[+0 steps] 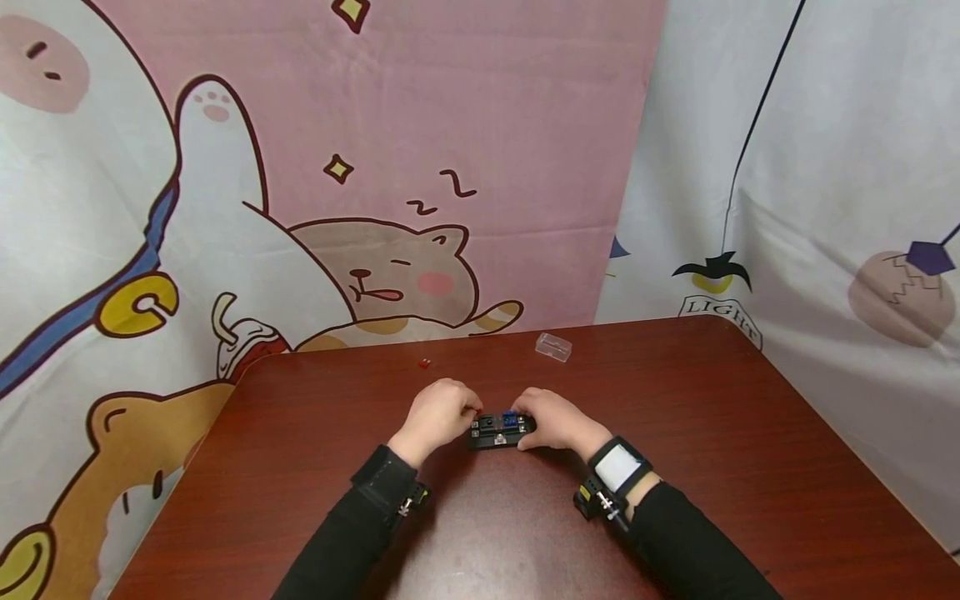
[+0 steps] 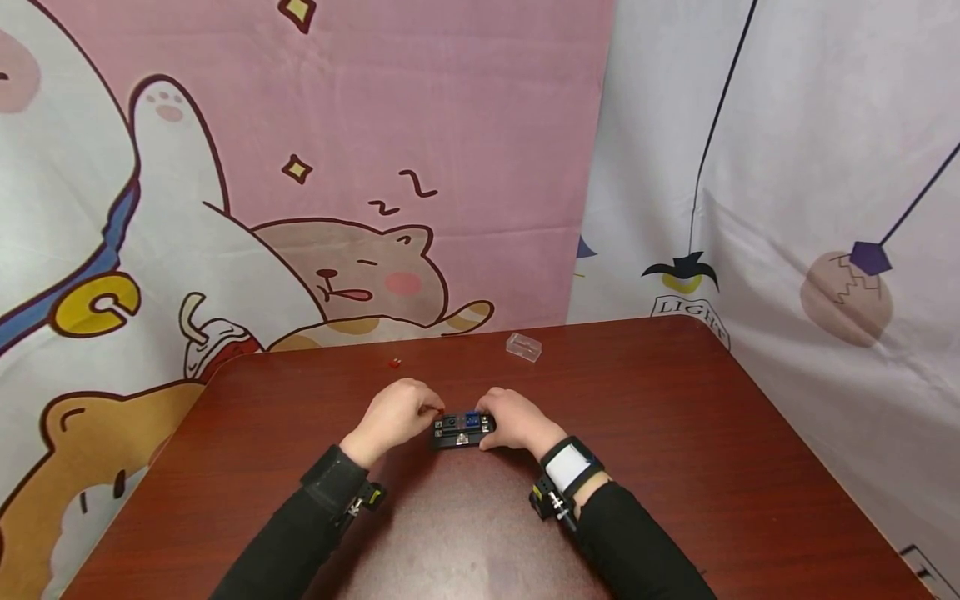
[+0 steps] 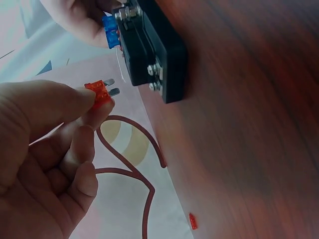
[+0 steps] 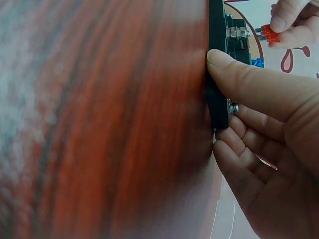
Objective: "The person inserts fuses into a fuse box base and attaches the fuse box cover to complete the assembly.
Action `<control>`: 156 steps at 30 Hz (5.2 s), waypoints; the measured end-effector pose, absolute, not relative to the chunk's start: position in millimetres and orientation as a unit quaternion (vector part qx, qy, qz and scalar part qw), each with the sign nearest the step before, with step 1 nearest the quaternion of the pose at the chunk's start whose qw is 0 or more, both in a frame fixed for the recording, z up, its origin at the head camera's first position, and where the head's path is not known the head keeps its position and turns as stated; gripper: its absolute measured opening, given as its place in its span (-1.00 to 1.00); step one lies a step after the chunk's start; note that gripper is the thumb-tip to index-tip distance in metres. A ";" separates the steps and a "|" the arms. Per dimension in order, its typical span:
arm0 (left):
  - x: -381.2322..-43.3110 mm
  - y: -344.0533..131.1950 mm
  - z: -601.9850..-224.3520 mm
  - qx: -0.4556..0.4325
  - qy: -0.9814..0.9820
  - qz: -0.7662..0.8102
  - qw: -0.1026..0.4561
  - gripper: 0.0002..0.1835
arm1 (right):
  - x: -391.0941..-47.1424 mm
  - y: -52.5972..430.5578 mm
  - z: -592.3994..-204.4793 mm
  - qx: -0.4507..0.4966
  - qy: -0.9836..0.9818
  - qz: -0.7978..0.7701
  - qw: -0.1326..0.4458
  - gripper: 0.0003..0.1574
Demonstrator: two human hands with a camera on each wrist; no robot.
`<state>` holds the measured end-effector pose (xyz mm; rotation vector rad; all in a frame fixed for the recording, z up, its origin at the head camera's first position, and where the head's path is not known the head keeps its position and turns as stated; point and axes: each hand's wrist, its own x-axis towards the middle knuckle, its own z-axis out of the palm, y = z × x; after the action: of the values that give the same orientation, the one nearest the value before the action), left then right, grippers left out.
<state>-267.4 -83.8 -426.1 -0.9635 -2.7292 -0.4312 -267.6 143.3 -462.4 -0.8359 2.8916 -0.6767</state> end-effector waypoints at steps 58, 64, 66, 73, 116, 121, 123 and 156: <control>-271.4 -65.6 -433.6 -0.345 -0.927 -0.092 0.117 -0.90 | -268.0 143.7 -463.2 -0.267 0.938 -0.221 0.027 -0.44; -270.8 -64.2 -435.6 -0.344 -0.927 -0.089 0.120 -0.91 | -267.2 143.1 -462.6 -0.270 0.935 -0.227 0.026 -0.46; -270.3 -64.0 -435.6 -0.342 -0.928 -0.090 0.119 -0.91 | -266.9 143.0 -462.4 -0.270 0.935 -0.226 0.027 -0.46; -270.2 -63.0 -434.7 -0.330 -0.933 -0.089 0.115 -0.92 | -266.0 142.6 -461.5 -0.266 0.936 -0.229 0.025 -0.46; -270.7 -48.4 -431.2 -0.314 -0.943 -0.008 0.109 -0.90 | -266.1 143.0 -460.3 -0.263 0.935 -0.237 0.026 -0.47; -270.9 -48.2 -431.4 -0.314 -0.943 -0.010 0.110 -0.90 | -266.6 143.9 -460.5 -0.262 0.935 -0.236 0.025 -0.46; -270.6 -48.6 -430.9 -0.314 -0.943 -0.013 0.109 -0.89 | -266.7 143.9 -460.7 -0.262 0.936 -0.235 0.026 -0.46; -314.4 -78.2 -411.4 -0.257 -0.963 -0.053 0.058 -0.88 | -266.1 144.8 -461.4 -0.267 0.936 -0.229 0.028 -0.47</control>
<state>-314.4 -78.2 -411.4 -0.7781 -2.9195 -0.1601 -266.1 144.8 -461.4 -0.8235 2.8891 -0.7075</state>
